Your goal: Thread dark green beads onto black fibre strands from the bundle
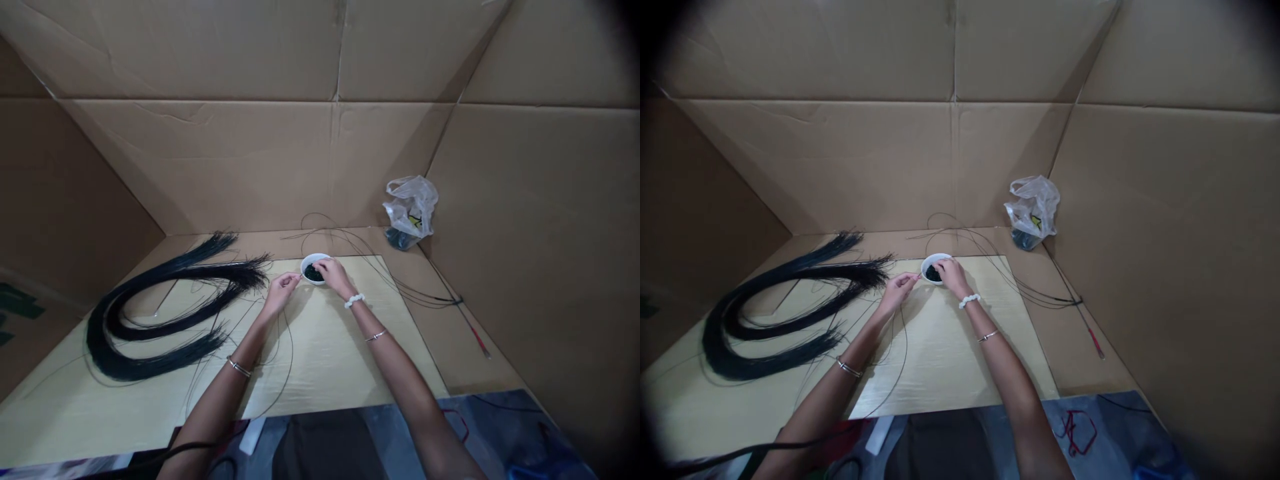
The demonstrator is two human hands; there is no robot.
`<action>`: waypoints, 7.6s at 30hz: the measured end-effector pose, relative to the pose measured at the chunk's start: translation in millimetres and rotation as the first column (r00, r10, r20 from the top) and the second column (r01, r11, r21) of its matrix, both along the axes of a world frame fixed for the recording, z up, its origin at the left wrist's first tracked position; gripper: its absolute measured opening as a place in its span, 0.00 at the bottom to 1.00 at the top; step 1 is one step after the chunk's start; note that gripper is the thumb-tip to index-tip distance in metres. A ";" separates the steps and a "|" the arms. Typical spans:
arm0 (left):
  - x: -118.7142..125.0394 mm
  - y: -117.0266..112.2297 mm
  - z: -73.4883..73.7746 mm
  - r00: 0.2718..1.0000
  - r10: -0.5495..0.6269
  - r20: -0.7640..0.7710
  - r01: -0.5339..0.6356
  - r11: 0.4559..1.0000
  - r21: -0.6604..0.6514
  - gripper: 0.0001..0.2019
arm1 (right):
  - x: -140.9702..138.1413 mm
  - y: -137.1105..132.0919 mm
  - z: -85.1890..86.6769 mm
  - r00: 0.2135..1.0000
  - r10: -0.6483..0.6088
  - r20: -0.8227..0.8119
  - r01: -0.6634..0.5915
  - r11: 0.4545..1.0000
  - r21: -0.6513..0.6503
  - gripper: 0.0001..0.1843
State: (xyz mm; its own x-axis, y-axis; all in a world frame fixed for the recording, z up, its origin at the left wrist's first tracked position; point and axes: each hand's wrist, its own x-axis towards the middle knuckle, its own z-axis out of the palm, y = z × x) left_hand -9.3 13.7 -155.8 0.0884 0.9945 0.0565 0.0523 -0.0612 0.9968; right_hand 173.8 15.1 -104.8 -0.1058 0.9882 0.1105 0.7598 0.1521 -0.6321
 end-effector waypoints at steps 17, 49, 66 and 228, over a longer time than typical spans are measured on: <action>13.2 -28.6 23.9 0.987 -0.156 -0.046 0.156 0.988 0.013 0.23 | 2.7 -55.0 -2.0 0.686 -0.068 -0.724 0.021 0.997 -0.074 0.20; -1.1 -62.6 174.4 0.976 0.004 -0.217 0.105 0.866 0.488 0.08 | -6.5 -58.7 117.1 0.456 0.313 -0.833 -0.146 0.950 0.277 0.08; -8.3 -67.3 181.7 0.804 0.209 -0.556 0.211 0.775 0.596 0.09 | -5.1 -60.0 114.4 0.541 0.300 -0.786 -0.116 0.952 0.284 0.07; -0.3 -90.2 196.9 0.992 0.050 -0.119 -0.015 0.961 0.275 0.09 | -20.1 -43.5 89.9 0.253 0.464 -0.849 -0.221 0.882 0.416 0.09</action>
